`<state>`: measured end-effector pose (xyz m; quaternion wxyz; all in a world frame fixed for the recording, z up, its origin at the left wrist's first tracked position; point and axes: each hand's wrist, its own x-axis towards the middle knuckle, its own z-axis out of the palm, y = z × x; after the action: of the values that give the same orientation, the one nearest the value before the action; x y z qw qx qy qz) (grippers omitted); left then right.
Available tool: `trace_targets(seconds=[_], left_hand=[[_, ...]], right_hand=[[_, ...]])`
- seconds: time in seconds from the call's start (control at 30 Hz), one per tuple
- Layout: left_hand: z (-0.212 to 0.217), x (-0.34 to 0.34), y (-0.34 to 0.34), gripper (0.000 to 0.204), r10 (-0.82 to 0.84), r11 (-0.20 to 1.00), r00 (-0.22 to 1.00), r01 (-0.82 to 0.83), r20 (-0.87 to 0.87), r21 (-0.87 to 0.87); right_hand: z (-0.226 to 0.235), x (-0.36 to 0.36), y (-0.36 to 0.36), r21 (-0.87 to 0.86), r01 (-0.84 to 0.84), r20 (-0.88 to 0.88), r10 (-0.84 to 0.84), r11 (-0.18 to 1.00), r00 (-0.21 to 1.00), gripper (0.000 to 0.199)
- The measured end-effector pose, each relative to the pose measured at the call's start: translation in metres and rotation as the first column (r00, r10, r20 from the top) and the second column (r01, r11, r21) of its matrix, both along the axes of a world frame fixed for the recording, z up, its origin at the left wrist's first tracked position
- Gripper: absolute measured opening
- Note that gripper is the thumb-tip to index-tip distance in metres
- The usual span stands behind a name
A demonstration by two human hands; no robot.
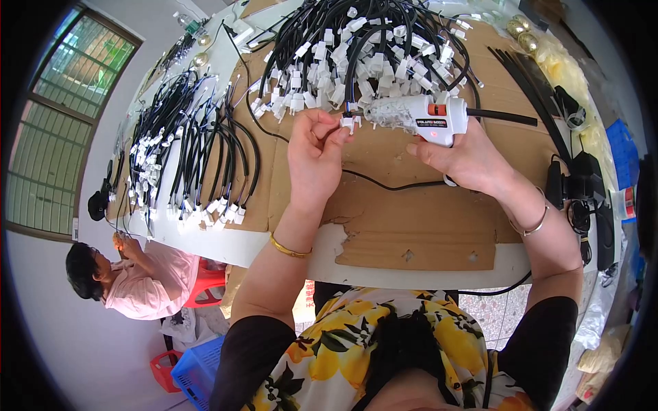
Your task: Assembling a wire harness by using a hot glue gun to secure white plastic components to black cables.
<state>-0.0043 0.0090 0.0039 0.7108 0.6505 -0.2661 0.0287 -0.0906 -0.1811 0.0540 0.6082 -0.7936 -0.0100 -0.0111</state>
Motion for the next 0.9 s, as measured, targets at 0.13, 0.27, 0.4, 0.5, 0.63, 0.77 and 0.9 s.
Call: trace_targets(seconds=[0.13, 0.27, 0.4, 0.5, 0.63, 0.77, 0.9], left_hand=[[-0.0004, 0.0012, 0.0006, 0.018, -0.038, 0.999, 0.999, 0.038, -0.007, 0.001], [0.0018, 0.001, -0.0001, 0.02, -0.071, 0.997, 0.995, 0.07, -0.07, -0.022], [0.0066, -0.0007, 0.001, 0.019, -0.114, 0.993, 0.983, 0.108, -0.143, -0.048], [0.0071, 0.0001, 0.0024, 0.018, -0.173, 0.983, 0.964, 0.157, -0.2, -0.091], [0.0075, 0.0013, 0.0034, 0.017, -0.241, 0.967, 0.93, 0.206, -0.276, -0.152], [0.0066, 0.0022, 0.0046, 0.017, -0.254, 0.963, 0.923, 0.214, -0.288, -0.162], [0.0056, 0.0029, 0.0049, 0.017, -0.288, 0.954, 0.902, 0.24, -0.321, -0.18]], right_hand=[[0.0005, -0.0004, 0.0004, -0.006, 0.011, 0.042, -0.011, 1.0, 0.999, 0.02], [0.005, -0.0013, 0.0007, 0.006, 0.012, -0.014, -0.012, 1.0, 1.0, 0.021], [0.0012, -0.0005, -0.0003, 0.018, 0.0, -0.08, 0.001, 1.0, 0.997, 0.022], [0.0008, 0.0006, -0.001, 0.029, -0.007, -0.055, 0.009, 1.0, 0.998, 0.023], [0.0015, 0.0012, -0.0009, 0.057, 0.005, -0.016, -0.004, 0.998, 1.0, 0.026], [0.0029, 0.0016, -0.0009, 0.082, -0.016, -0.03, 0.018, 0.996, 0.999, 0.027], [0.0039, 0.0025, -0.0014, 0.059, -0.03, -0.044, 0.033, 0.998, 0.998, 0.024]])
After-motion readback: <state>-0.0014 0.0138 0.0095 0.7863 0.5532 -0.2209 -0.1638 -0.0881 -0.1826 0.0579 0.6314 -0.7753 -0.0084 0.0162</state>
